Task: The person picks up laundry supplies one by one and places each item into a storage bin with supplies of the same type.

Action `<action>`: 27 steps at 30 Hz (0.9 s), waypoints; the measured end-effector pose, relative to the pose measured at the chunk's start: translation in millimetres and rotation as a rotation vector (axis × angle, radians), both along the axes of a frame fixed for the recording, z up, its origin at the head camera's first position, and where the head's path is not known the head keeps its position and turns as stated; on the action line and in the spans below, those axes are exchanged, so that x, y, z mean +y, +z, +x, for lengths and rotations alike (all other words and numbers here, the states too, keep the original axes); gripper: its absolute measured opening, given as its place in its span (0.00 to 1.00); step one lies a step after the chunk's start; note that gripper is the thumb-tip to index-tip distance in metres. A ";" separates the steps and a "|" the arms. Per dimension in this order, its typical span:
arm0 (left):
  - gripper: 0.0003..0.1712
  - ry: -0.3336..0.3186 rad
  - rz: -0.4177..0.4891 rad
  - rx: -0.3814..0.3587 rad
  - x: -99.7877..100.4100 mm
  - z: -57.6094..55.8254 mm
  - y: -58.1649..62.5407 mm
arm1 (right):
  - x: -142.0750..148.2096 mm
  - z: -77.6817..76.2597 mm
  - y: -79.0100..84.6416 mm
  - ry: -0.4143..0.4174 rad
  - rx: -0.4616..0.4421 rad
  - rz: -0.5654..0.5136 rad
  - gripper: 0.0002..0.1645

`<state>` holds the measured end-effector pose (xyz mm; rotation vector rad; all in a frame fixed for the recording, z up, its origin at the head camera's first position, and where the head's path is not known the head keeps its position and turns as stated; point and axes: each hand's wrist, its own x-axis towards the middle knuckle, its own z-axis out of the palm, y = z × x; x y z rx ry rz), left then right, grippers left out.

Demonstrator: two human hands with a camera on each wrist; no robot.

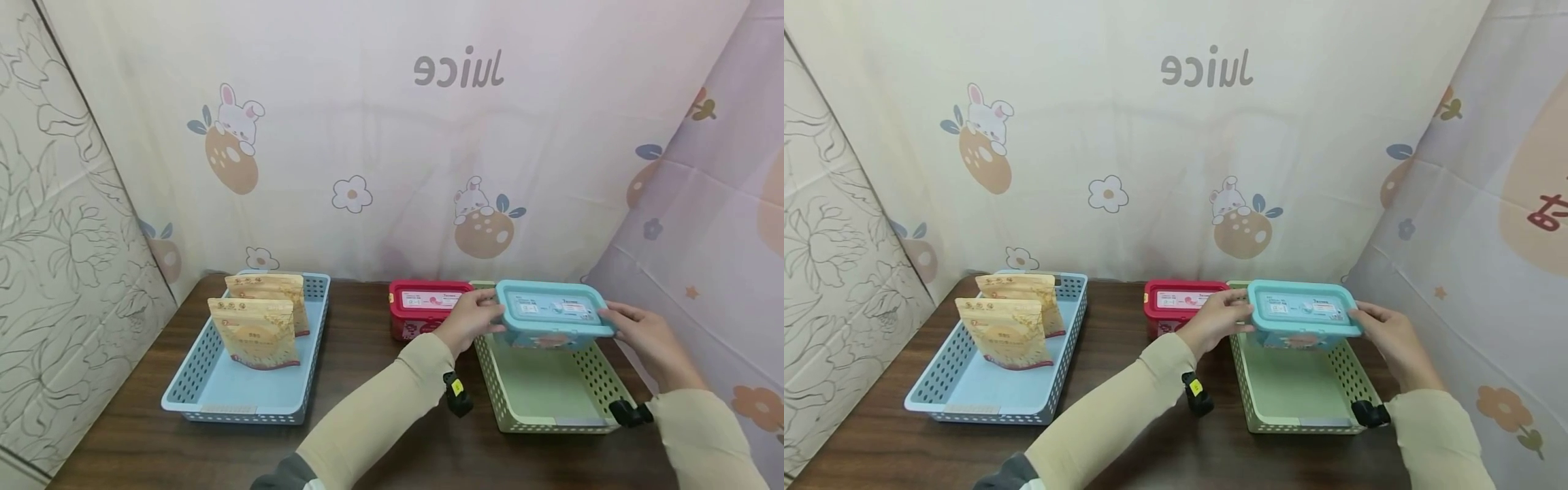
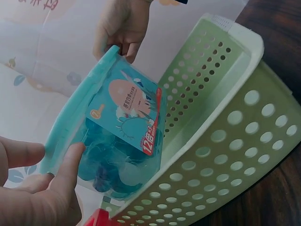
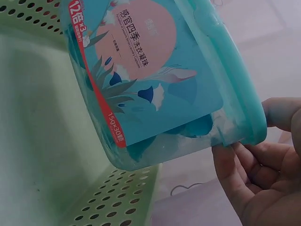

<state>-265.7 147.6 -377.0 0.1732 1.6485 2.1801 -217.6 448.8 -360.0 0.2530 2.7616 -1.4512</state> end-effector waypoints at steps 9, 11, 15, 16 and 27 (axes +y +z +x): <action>0.26 0.007 -0.028 -0.008 4.1 -7.0 -1.7 | -0.3 -6.8 -4.2 0.014 0.075 0.033 0.44; 0.25 0.012 -0.046 -0.013 4.3 -7.5 -1.6 | -0.4 -7.7 -5.1 0.015 0.080 0.058 0.44; 0.25 0.025 -0.085 -0.005 4.3 -8.7 -1.9 | -0.9 -9.4 -7.0 0.023 0.081 0.097 0.44; 0.25 0.028 -0.094 -0.001 4.2 -9.0 -2.1 | -1.5 -9.9 -7.7 0.024 0.081 0.107 0.44; 0.25 0.053 -0.224 0.123 6.7 -7.1 -7.7 | -2.1 -19.3 -23.6 0.016 0.067 0.126 0.43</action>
